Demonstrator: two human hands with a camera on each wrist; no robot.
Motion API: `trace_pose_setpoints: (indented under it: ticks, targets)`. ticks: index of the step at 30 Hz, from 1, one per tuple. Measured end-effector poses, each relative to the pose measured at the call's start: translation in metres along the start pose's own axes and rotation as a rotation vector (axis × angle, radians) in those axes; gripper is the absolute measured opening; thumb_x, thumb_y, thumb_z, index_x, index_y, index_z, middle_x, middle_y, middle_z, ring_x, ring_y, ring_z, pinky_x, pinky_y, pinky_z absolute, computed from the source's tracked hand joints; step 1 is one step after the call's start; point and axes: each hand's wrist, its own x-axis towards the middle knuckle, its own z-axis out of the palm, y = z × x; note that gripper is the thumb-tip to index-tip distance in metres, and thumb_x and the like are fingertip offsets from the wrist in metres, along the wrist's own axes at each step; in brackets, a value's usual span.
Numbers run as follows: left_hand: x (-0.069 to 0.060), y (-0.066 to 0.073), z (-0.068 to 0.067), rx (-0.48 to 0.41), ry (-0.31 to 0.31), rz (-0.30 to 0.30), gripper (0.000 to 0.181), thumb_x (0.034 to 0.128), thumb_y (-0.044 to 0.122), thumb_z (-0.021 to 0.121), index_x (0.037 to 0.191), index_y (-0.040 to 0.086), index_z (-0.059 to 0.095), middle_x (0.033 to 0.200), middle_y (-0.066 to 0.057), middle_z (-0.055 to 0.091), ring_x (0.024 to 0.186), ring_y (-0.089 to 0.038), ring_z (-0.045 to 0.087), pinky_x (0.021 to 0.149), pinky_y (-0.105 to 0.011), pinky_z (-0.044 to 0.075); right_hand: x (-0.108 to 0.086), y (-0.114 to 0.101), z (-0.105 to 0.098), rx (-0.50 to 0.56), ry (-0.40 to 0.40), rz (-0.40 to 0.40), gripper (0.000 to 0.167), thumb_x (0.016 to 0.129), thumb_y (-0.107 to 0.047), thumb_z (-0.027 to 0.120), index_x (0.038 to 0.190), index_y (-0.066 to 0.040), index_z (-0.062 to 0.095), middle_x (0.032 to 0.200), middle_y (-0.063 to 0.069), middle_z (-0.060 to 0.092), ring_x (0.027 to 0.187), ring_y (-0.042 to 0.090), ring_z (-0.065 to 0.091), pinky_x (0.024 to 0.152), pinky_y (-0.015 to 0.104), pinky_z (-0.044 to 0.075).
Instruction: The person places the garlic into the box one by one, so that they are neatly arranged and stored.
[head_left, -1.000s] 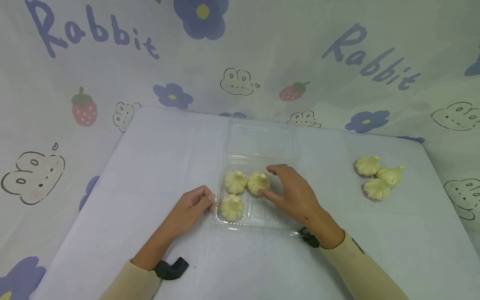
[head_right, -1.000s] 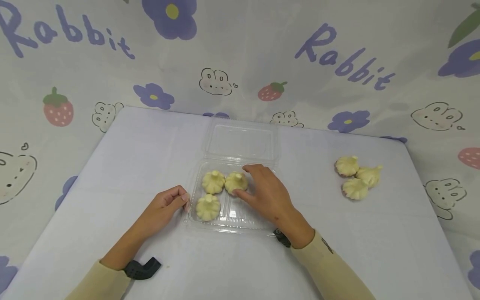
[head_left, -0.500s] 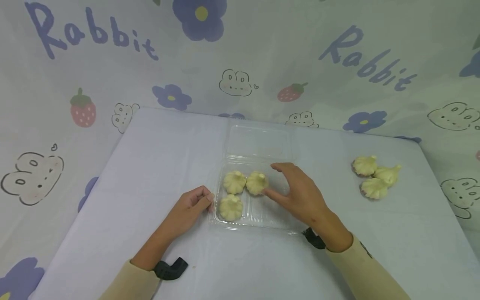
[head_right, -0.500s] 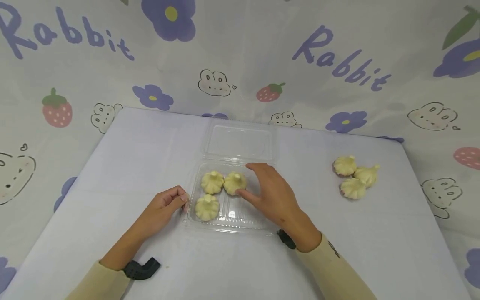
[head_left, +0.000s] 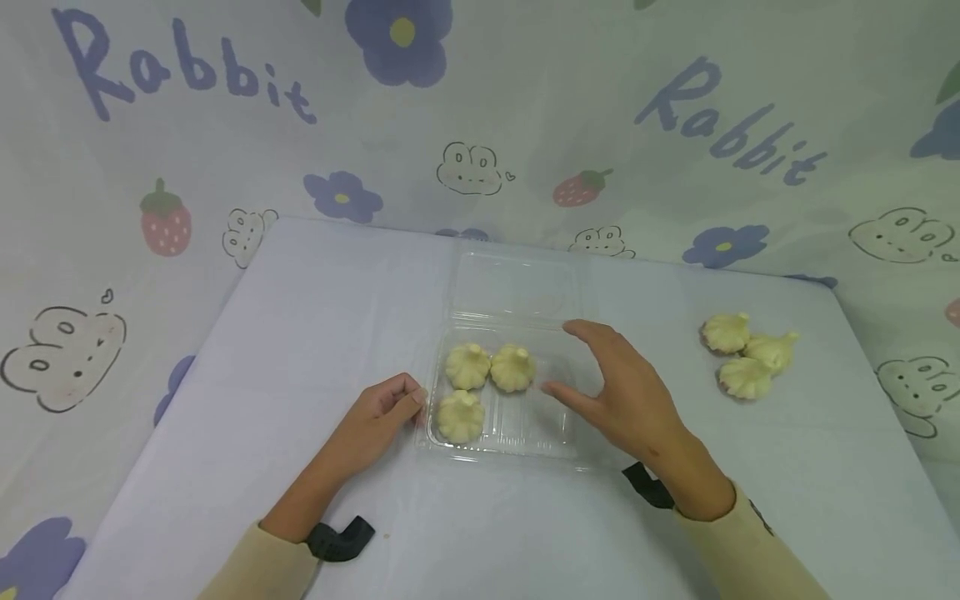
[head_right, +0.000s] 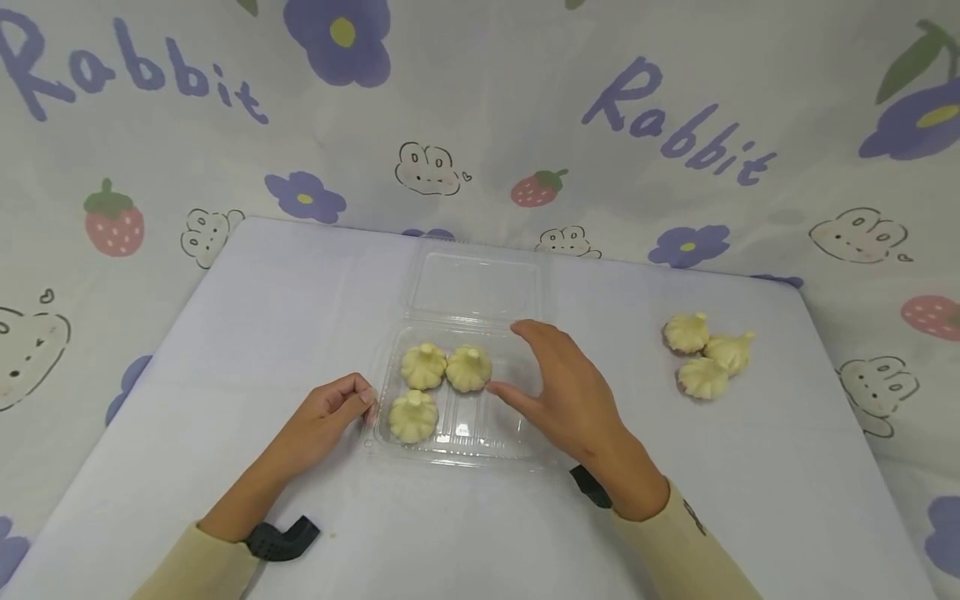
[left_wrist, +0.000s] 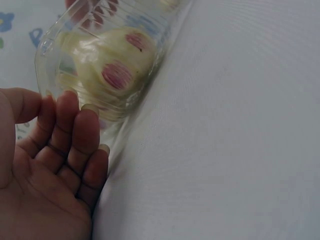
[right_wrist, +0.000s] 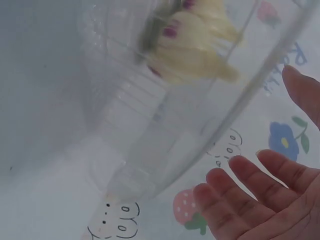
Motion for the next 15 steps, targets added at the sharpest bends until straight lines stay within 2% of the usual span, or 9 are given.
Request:
trace_pose_setpoints:
  ticks: [15]
  targets:
    - [0.001,-0.004,0.0,-0.005,0.001,0.028,0.027,0.1112,0.023,0.054,0.092,0.005,0.061,0.084,-0.007,0.062,0.083,-0.024,0.054,0.075,-0.03,0.045,-0.022,0.015,-0.028,-0.061,0.052,0.033,0.086,0.082,-0.032,0.091,0.152,-0.007,0.048,0.157,0.011,0.048,0.143,0.034,0.045,0.108,0.057,0.042]
